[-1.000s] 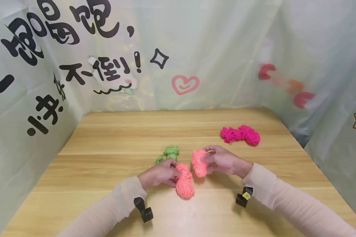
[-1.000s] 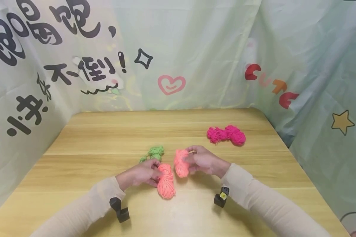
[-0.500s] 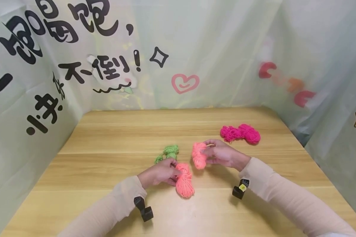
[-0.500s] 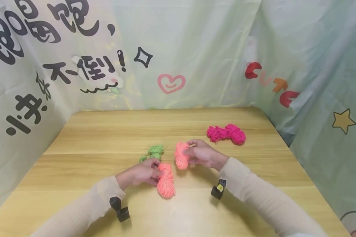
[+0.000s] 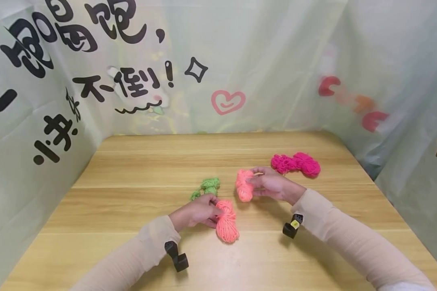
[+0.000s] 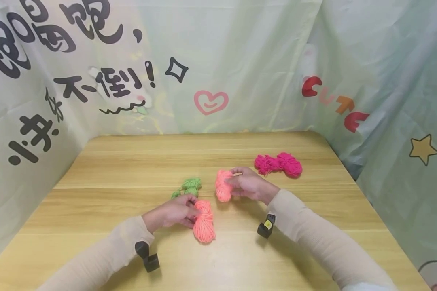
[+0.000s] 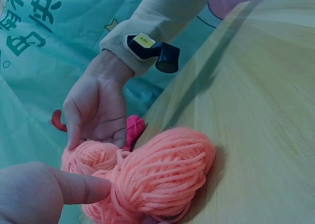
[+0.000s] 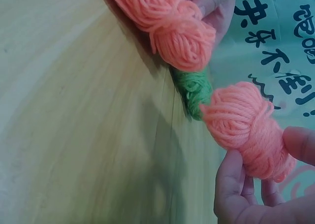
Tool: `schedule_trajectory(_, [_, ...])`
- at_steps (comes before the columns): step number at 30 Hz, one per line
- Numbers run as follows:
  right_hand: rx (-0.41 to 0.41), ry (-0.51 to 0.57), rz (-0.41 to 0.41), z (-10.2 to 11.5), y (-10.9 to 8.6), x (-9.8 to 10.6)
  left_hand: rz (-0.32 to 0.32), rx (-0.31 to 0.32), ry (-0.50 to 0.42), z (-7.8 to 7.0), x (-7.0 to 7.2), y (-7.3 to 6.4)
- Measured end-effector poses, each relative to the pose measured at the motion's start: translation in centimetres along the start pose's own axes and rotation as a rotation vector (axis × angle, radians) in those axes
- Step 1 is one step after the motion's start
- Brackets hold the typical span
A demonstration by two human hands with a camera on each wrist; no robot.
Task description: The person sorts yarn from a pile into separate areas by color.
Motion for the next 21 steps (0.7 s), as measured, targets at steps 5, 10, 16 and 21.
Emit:
schedule_trajectory(5, [0.000,0.003,-0.012,0.3,0.4,0.2,-0.001,-0.002,0.001,-0.1,0.0,-0.1])
schedule_trajectory(10, [-0.008,0.015,-0.038,0.3,0.9,0.4,0.003,-0.005,0.001,-0.2,-0.1,-0.2])
schedule_trajectory(16, [-0.007,0.018,-0.036,0.5,1.4,0.4,0.000,-0.005,0.009,-0.2,0.0,-0.3])
schedule_trajectory(21, [-0.011,0.035,-0.035,0.6,1.7,0.5,-0.003,-0.002,0.010,-0.2,0.0,-0.2])
Point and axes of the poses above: each hand's wrist, its own y-axis towards the middle knuckle, its own x-axis out of the back of the hand, z = x × y, the point moved 9 cm from there along y, towards the middle knuckle, and after that the axes turned 6 degrees about y, right-handed, at the moved point
